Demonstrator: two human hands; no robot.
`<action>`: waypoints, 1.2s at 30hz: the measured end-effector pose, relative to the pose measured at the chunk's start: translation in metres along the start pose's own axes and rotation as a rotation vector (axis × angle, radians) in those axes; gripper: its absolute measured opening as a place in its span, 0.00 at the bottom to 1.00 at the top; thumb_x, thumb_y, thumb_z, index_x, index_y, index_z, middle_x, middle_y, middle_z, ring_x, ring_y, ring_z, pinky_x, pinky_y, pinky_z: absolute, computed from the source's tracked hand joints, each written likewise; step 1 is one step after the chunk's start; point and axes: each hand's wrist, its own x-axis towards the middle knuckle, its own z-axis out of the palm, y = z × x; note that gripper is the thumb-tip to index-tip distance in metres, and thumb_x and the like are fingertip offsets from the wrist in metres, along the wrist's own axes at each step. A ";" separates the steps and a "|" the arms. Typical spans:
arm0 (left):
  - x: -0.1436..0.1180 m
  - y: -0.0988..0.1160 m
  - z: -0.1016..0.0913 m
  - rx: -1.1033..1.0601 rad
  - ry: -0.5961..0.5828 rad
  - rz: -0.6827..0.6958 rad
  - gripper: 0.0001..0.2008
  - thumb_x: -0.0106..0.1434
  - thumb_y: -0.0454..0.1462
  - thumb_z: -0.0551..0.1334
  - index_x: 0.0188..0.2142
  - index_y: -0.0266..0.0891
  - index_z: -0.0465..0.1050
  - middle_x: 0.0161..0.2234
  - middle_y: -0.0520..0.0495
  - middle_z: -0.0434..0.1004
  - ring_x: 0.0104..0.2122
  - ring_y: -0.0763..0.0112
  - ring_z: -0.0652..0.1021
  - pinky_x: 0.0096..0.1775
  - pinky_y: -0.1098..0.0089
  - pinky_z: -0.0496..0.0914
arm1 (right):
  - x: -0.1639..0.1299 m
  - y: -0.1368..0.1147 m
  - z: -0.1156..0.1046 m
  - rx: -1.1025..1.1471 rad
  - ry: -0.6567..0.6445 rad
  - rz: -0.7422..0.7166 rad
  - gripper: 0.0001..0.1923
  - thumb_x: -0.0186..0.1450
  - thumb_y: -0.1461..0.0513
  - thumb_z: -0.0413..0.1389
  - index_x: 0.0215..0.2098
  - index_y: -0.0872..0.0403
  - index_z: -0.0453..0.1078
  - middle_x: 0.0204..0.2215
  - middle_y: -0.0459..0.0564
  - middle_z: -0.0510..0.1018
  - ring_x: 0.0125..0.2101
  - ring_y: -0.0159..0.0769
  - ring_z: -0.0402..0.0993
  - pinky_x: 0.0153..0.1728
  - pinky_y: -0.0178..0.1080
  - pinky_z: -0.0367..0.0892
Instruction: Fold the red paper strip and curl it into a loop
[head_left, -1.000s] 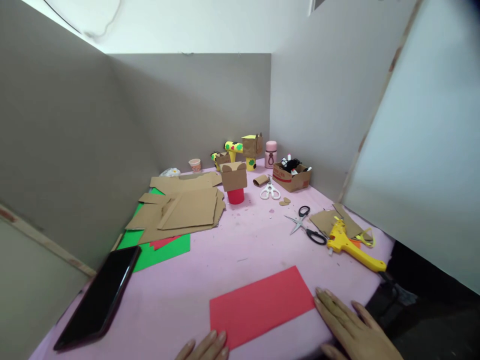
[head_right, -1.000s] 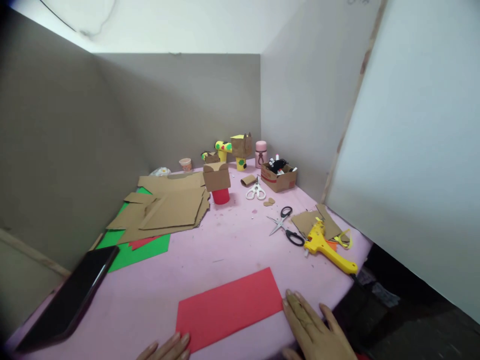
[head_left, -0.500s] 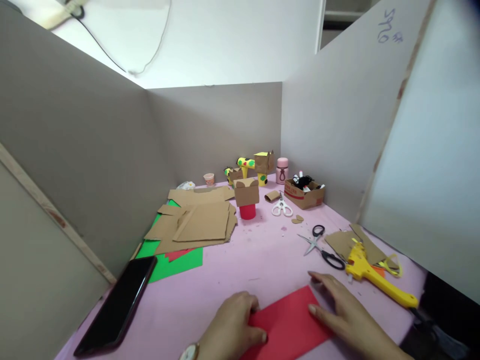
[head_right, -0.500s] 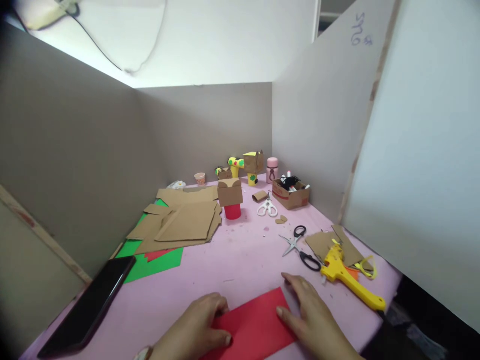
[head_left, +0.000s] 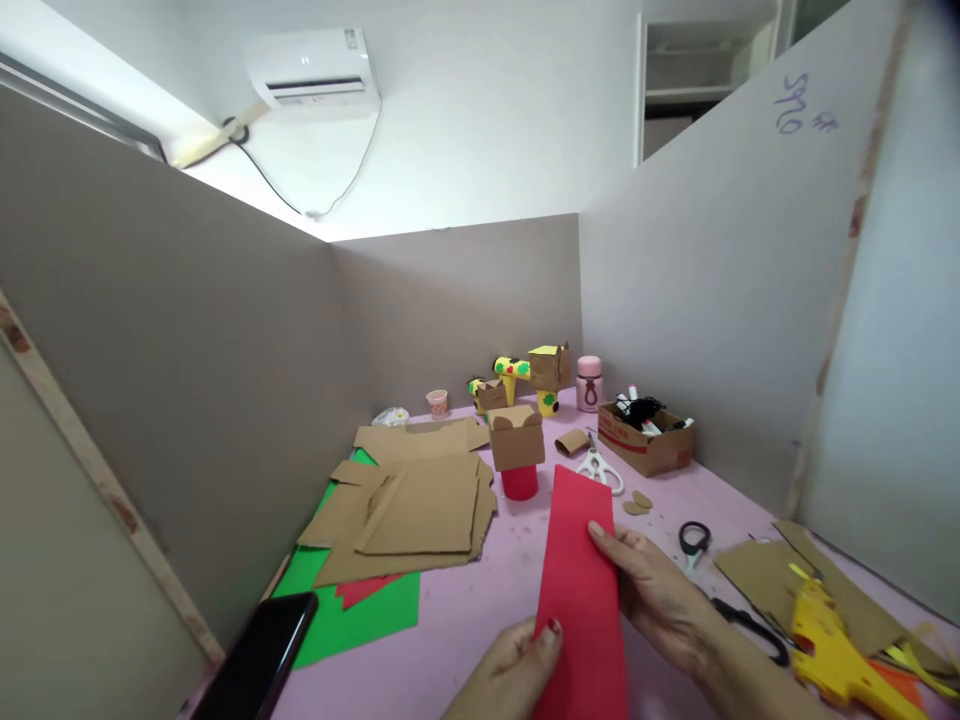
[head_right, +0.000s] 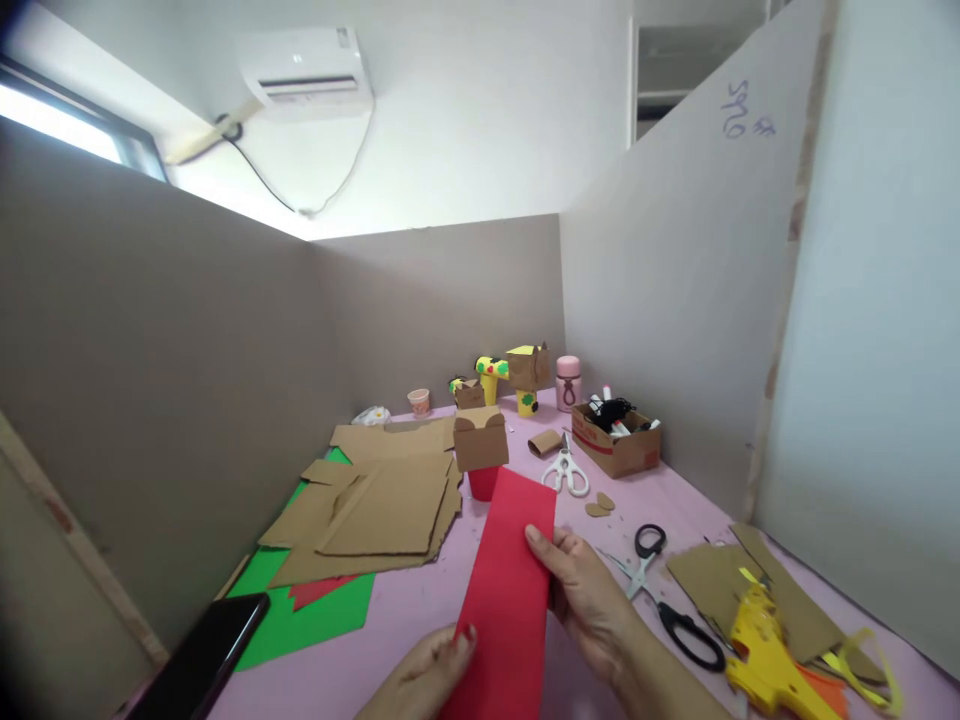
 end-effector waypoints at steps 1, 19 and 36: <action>0.002 0.002 -0.001 -0.081 -0.084 -0.027 0.33 0.53 0.59 0.58 0.47 0.35 0.73 0.44 0.39 0.78 0.45 0.56 0.76 0.52 0.57 0.63 | 0.003 0.002 -0.002 0.019 0.002 0.003 0.12 0.56 0.55 0.64 0.31 0.56 0.75 0.24 0.47 0.82 0.25 0.33 0.77 0.28 0.33 0.70; 0.034 -0.025 -0.014 -0.379 0.294 0.135 0.15 0.51 0.38 0.70 0.38 0.35 0.74 0.31 0.41 0.83 0.32 0.61 0.81 0.40 0.62 0.72 | 0.008 0.030 -0.027 -0.384 0.000 0.096 0.21 0.50 0.49 0.65 0.20 0.58 0.69 0.13 0.41 0.71 0.13 0.25 0.64 0.17 0.29 0.56; 0.028 -0.011 -0.012 -0.342 0.452 0.129 0.10 0.55 0.40 0.66 0.35 0.35 0.77 0.25 0.45 0.82 0.25 0.67 0.80 0.31 0.70 0.72 | -0.002 0.035 -0.028 -0.657 -0.152 0.266 0.18 0.54 0.49 0.58 0.21 0.55 0.64 0.13 0.41 0.69 0.13 0.25 0.62 0.15 0.29 0.52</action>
